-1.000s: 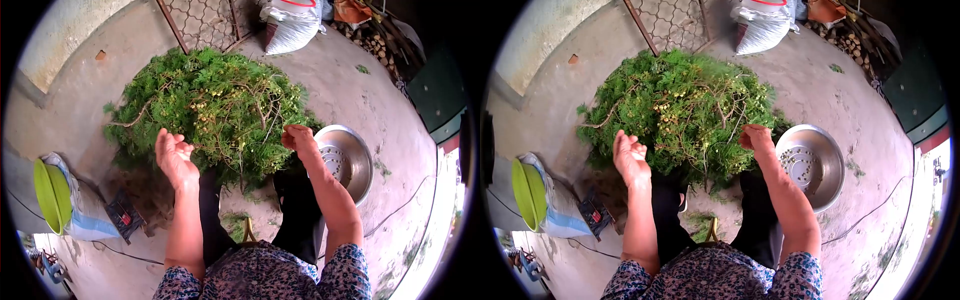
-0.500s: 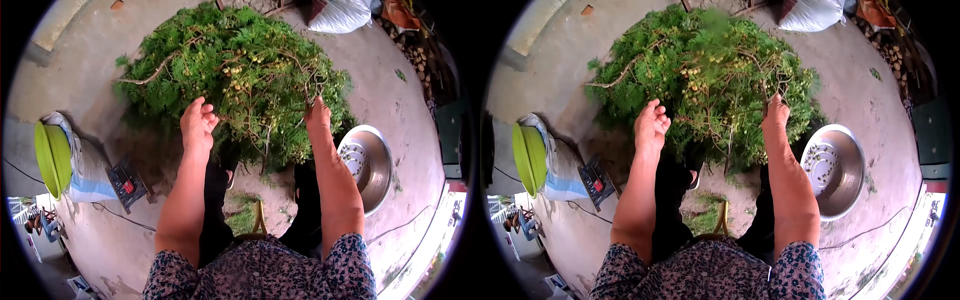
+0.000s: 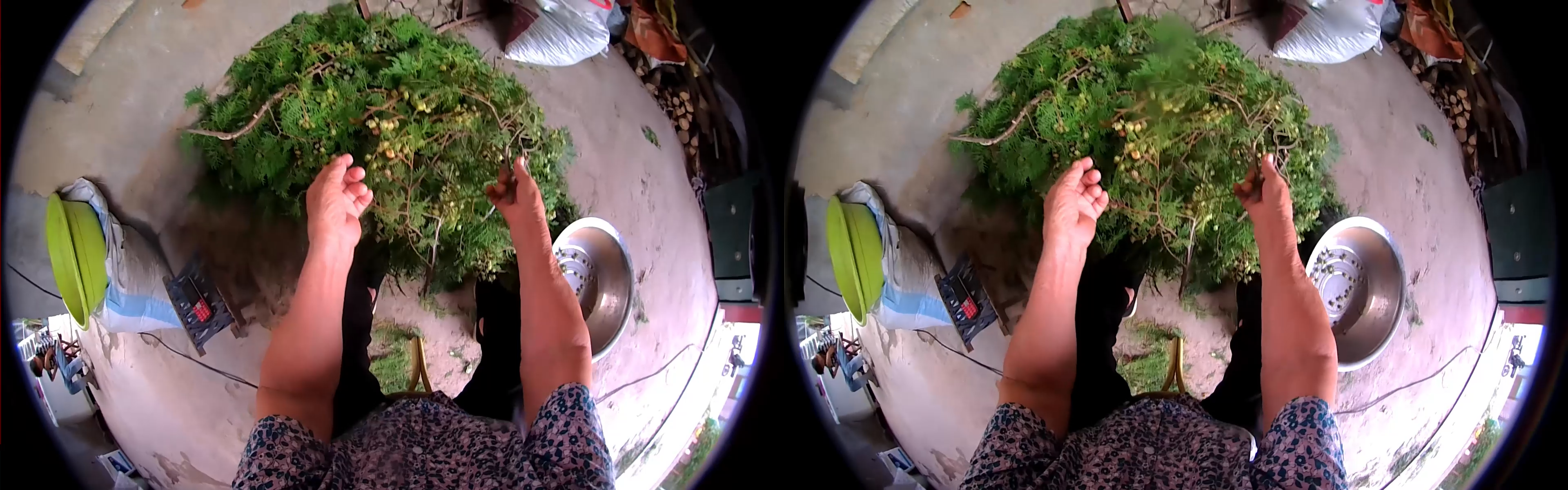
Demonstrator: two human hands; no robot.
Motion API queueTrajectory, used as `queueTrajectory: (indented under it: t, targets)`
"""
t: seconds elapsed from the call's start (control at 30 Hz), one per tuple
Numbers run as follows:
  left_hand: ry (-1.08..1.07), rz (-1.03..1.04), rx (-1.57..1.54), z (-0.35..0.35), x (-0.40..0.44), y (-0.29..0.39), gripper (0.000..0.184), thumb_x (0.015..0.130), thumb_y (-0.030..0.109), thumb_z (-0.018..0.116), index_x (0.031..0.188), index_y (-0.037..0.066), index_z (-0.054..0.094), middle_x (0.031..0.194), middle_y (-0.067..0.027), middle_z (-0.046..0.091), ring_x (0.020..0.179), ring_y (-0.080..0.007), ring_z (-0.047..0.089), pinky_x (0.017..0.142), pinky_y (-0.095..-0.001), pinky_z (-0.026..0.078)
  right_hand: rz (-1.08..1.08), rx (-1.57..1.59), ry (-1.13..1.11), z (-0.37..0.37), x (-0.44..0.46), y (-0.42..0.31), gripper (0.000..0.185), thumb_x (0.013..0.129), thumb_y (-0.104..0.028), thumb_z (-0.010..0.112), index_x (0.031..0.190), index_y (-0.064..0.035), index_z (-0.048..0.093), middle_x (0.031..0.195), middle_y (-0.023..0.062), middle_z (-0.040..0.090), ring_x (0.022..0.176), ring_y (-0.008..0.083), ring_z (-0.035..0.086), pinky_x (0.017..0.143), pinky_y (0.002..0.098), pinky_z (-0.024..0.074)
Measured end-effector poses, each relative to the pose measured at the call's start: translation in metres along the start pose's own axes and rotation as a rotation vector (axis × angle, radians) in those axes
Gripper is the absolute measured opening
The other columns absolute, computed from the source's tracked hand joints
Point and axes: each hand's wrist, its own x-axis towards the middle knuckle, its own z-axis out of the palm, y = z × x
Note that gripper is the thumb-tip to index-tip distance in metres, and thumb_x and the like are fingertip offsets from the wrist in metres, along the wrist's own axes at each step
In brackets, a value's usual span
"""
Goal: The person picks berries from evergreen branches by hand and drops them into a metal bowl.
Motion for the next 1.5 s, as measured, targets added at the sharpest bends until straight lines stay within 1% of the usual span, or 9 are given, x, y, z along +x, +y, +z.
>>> queueTrajectory:
  t: [0.13, 0.2, 0.33, 0.47, 0.8, 0.93, 1.0, 1.23, 1.5]
  targets:
    - [0.025, -0.029, -0.006, 0.005, 0.004, -0.006, 0.013, 0.086, 0.022, 0.058, 0.091, 0.010, 0.060, 0.070, 0.0008, 0.058, 0.055, -0.0094, 0.050, 0.057, -0.0280, 0.045, -0.009, 0.012, -0.100, 0.007, 0.000, -0.012, 0.030, 0.092, -0.034, 0.048, 0.071, -0.0123, 0.046, 0.056, -0.0029, 0.037, 0.044, 0.0114, 0.029, 0.052, 0.0332, 0.0361]
    - [0.040, -0.029, -0.005, 0.009, 0.004, -0.010, 0.012, 0.083, 0.021, 0.061, 0.087, 0.010, 0.058, 0.068, -0.0008, 0.059, 0.049, -0.0081, 0.051, 0.050, -0.0261, 0.046, -0.062, 0.034, -0.116, 0.006, -0.003, -0.020, 0.031, 0.092, -0.034, 0.047, 0.071, -0.0124, 0.045, 0.055, -0.0032, 0.035, 0.043, 0.0112, 0.026, 0.051, 0.0324, 0.0353]
    - [0.053, -0.032, 0.013, 0.007, 0.008, -0.017, 0.013, 0.083, 0.022, 0.061, 0.087, 0.011, 0.057, 0.069, -0.0009, 0.059, 0.050, -0.0089, 0.052, 0.050, -0.0261, 0.046, -0.169, 0.068, -0.085, 0.014, -0.023, -0.036, 0.027, 0.094, -0.029, 0.045, 0.074, -0.0118, 0.041, 0.054, -0.0033, 0.030, 0.044, 0.0100, 0.023, 0.048, 0.0284, 0.0302]
    - [0.074, -0.052, 0.026, 0.004, 0.014, -0.018, 0.014, 0.085, 0.023, 0.060, 0.090, 0.011, 0.059, 0.071, 0.0002, 0.059, 0.055, -0.0099, 0.053, 0.056, -0.0282, 0.047, -0.183, 0.170, -0.078, 0.016, -0.052, -0.041, 0.026, 0.095, -0.028, 0.044, 0.075, -0.0106, 0.040, 0.055, -0.0018, 0.031, 0.046, 0.0102, 0.023, 0.050, 0.0279, 0.0307]
    - [0.050, -0.040, 0.013, 0.010, 0.012, -0.018, 0.016, 0.085, 0.024, 0.060, 0.091, 0.009, 0.058, 0.071, -0.0012, 0.060, 0.053, -0.0093, 0.053, 0.053, -0.0271, 0.049, 0.005, 0.176, 0.030, -0.001, -0.044, -0.026, 0.024, 0.095, -0.025, 0.041, 0.076, -0.0111, 0.040, 0.058, -0.0015, 0.036, 0.047, 0.0105, 0.027, 0.050, 0.0281, 0.0325]
    - [0.031, -0.034, 0.021, 0.018, 0.005, -0.013, 0.015, 0.084, 0.020, 0.061, 0.091, 0.007, 0.058, 0.071, -0.0029, 0.059, 0.051, -0.0089, 0.053, 0.050, -0.0258, 0.048, -0.098, 0.184, 0.018, 0.015, -0.055, -0.034, 0.024, 0.095, -0.026, 0.044, 0.076, -0.0109, 0.041, 0.056, -0.0021, 0.034, 0.045, 0.0100, 0.024, 0.048, 0.0278, 0.0281]
    - [0.010, -0.055, 0.016, 0.021, 0.003, -0.013, 0.013, 0.084, 0.018, 0.061, 0.089, 0.007, 0.058, 0.070, -0.0037, 0.060, 0.050, -0.0086, 0.053, 0.048, -0.0249, 0.048, -0.227, 0.178, -0.108, 0.021, -0.061, -0.039, 0.023, 0.094, -0.027, 0.045, 0.078, -0.0108, 0.043, 0.054, -0.0030, 0.032, 0.044, 0.0091, 0.023, 0.048, 0.0264, 0.0264]
    - [-0.254, 0.018, 0.127, 0.040, -0.009, -0.017, 0.014, 0.084, 0.022, 0.063, 0.085, 0.008, 0.061, 0.067, -0.0027, 0.061, 0.050, -0.0062, 0.052, 0.044, -0.0198, 0.044, -0.545, 0.018, -0.247, 0.035, -0.063, -0.034, 0.022, 0.091, -0.029, 0.051, 0.079, -0.0102, 0.051, 0.049, -0.0028, 0.034, 0.037, 0.0074, 0.026, 0.039, 0.0252, 0.0254]
    - [-0.480, 0.054, 0.239, 0.061, -0.032, -0.018, 0.016, 0.087, 0.019, 0.059, 0.088, 0.003, 0.061, 0.066, -0.0020, 0.060, 0.050, -0.0052, 0.049, 0.045, -0.0196, 0.040, -0.256, -0.225, -0.235, 0.029, -0.066, 0.003, 0.019, 0.090, -0.027, 0.053, 0.082, -0.0102, 0.050, 0.049, -0.0028, 0.036, 0.037, 0.0076, 0.029, 0.036, 0.0250, 0.0298]
